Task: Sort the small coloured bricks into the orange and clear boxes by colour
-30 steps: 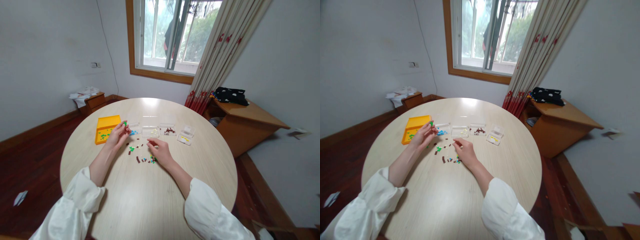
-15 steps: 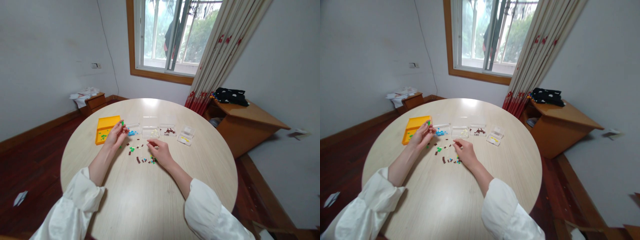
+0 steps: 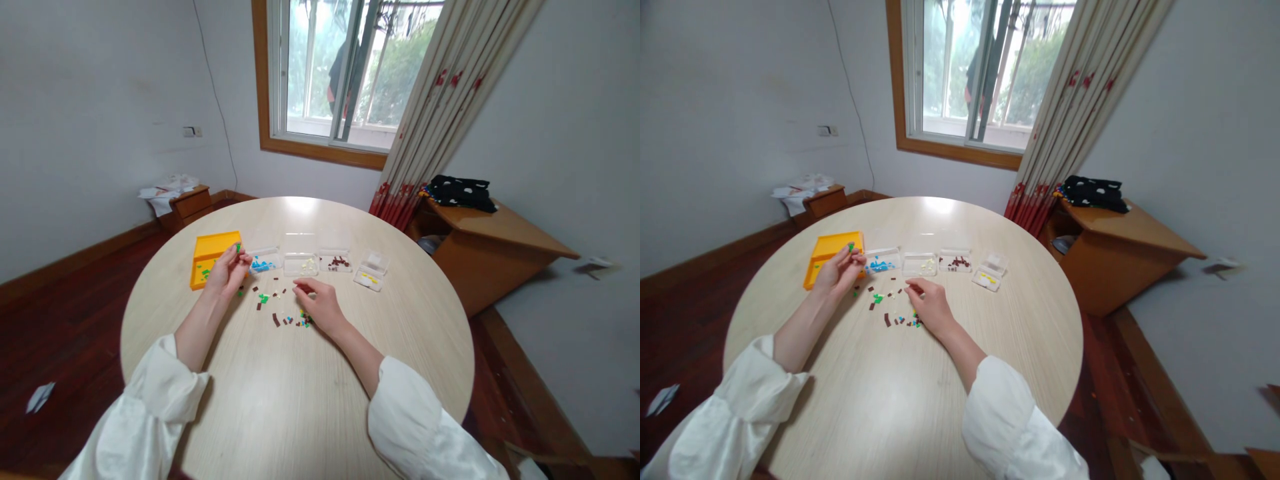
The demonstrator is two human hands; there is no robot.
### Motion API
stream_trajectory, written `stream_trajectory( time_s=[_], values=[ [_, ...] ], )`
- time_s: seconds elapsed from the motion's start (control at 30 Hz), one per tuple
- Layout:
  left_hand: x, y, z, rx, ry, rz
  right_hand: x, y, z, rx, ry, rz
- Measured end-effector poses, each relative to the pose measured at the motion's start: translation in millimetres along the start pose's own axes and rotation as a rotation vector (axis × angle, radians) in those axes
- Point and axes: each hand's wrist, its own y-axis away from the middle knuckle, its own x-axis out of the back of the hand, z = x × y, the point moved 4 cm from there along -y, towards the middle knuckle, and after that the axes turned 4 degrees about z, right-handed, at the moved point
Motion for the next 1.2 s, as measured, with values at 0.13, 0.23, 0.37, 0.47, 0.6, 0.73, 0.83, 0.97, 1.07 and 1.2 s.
stream_trajectory(
  time_s=[0.13, 0.23, 0.37, 0.47, 0.6, 0.73, 0.83, 0.97, 1.07, 1.2],
  values=[
    [-0.5, 0.1, 1.3, 0.006, -0.003, -0.009, -0.1, -0.1, -0.3, -0.002, -0.004, -0.007],
    [-0.2, -0.9, 1.9, 0.001, -0.004, -0.011, -0.3, 0.2, -0.6, -0.002, -0.012, -0.011],
    [0.4, -1.7, 2.3, -0.008, 0.004, -0.002, -0.9, 0.7, -0.5, -0.007, -0.017, -0.021],
    [0.0, -1.2, 3.3, -0.027, 0.003, 0.002, -0.9, 0.6, -0.3, -0.011, -0.014, -0.022],
    [-1.0, 0.5, 3.5, -0.014, 0.034, 0.014, -1.4, 0.3, -0.5, -0.012, -0.010, -0.026],
    [-1.8, 3.5, 3.6, -0.003, 0.070, 0.040, -1.7, 0.7, -0.7, -0.013, -0.010, -0.029],
    [-2.4, 5.2, 4.3, -0.012, 0.072, 0.050, -1.8, 1.0, -0.5, -0.006, -0.008, -0.030],
    [-2.1, 5.3, 4.9, -0.017, 0.078, 0.053, -2.2, 1.0, 0.1, -0.002, -0.007, -0.030],
    [-0.7, 3.8, 4.9, -0.021, 0.070, 0.046, -2.4, 0.9, 0.0, -0.002, -0.007, -0.034],
    [1.5, 0.3, 4.6, -0.037, 0.048, 0.022, -2.1, 0.9, 0.0, -0.006, -0.003, -0.032]
  ],
)
